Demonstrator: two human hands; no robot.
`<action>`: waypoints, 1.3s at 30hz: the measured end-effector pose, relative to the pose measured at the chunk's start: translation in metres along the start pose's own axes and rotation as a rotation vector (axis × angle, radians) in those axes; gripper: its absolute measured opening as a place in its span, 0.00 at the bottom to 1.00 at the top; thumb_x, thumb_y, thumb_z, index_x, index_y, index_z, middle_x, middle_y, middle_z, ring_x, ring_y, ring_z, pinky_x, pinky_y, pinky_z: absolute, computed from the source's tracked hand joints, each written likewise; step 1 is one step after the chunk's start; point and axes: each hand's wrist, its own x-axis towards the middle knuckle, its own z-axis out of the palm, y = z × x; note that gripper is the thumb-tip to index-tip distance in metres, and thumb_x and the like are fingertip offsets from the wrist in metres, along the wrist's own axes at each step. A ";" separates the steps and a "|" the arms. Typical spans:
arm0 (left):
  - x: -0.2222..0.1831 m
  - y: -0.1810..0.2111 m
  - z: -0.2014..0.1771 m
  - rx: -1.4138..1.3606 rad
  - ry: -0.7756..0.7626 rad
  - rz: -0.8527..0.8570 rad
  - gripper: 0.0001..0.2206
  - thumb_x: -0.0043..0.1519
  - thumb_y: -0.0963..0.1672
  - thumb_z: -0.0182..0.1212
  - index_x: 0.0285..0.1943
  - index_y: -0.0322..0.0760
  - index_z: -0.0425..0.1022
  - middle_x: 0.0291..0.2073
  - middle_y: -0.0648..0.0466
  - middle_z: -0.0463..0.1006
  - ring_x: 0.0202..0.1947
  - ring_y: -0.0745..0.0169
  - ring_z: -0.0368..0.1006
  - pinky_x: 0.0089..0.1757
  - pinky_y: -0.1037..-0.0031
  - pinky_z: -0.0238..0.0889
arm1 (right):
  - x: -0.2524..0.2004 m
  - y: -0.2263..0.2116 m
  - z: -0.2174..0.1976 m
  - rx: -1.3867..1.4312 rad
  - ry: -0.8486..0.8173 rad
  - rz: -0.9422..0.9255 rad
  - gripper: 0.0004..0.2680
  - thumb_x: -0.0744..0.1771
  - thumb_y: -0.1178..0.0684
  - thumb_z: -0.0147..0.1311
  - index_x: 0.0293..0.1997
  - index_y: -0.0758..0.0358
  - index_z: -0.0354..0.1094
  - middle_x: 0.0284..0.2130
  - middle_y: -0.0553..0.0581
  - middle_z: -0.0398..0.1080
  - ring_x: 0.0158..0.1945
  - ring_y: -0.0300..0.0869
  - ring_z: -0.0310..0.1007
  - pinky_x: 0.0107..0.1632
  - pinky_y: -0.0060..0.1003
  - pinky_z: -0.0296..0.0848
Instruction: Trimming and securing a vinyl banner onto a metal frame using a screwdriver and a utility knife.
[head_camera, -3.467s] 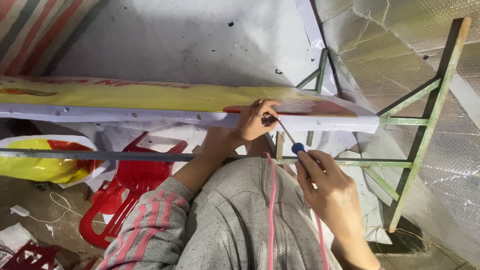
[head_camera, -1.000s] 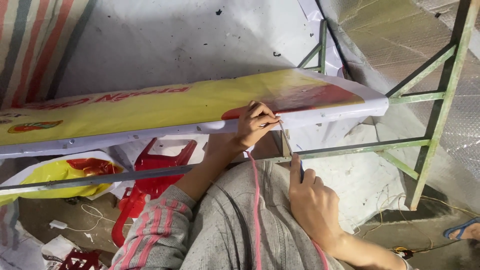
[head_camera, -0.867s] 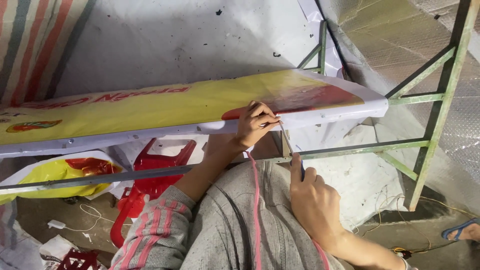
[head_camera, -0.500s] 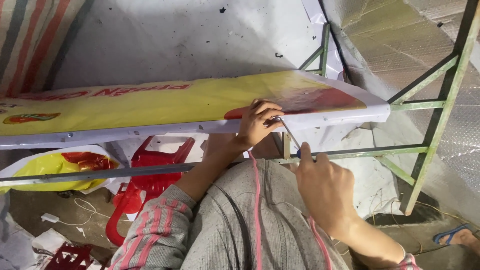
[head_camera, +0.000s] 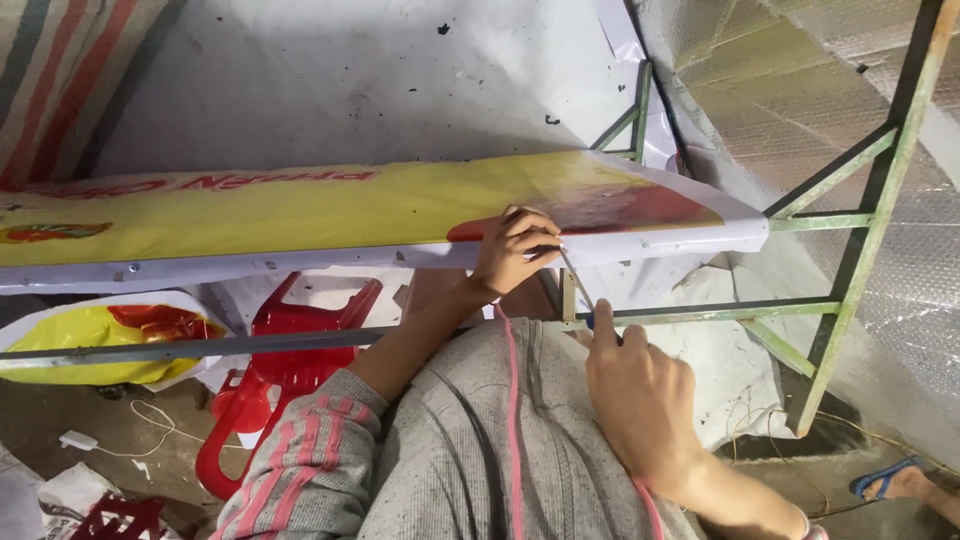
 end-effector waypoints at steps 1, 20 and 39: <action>0.001 0.002 -0.002 0.000 0.000 -0.001 0.09 0.49 0.41 0.78 0.33 0.42 0.81 0.40 0.65 0.77 0.44 0.68 0.69 0.45 0.73 0.64 | -0.003 -0.001 0.001 0.000 -0.001 -0.001 0.17 0.68 0.50 0.53 0.61 0.70 0.70 0.18 0.56 0.70 0.07 0.30 0.53 0.09 0.27 0.52; -0.004 0.003 -0.001 -0.033 0.071 -0.046 0.08 0.46 0.39 0.79 0.32 0.40 0.85 0.32 0.60 0.73 0.38 0.64 0.64 0.43 0.73 0.62 | -0.017 -0.010 0.019 -0.153 0.119 -0.043 0.21 0.62 0.62 0.54 0.63 0.67 0.71 0.18 0.51 0.66 0.11 0.26 0.42 0.12 0.24 0.41; -0.002 -0.005 0.001 0.039 0.034 -0.052 0.09 0.53 0.47 0.77 0.39 0.49 0.82 0.48 0.62 0.78 0.49 0.54 0.74 0.42 0.71 0.75 | 0.054 0.054 0.007 0.044 -0.233 0.097 0.12 0.65 0.40 0.49 0.47 0.41 0.78 0.20 0.47 0.74 0.24 0.43 0.79 0.29 0.35 0.75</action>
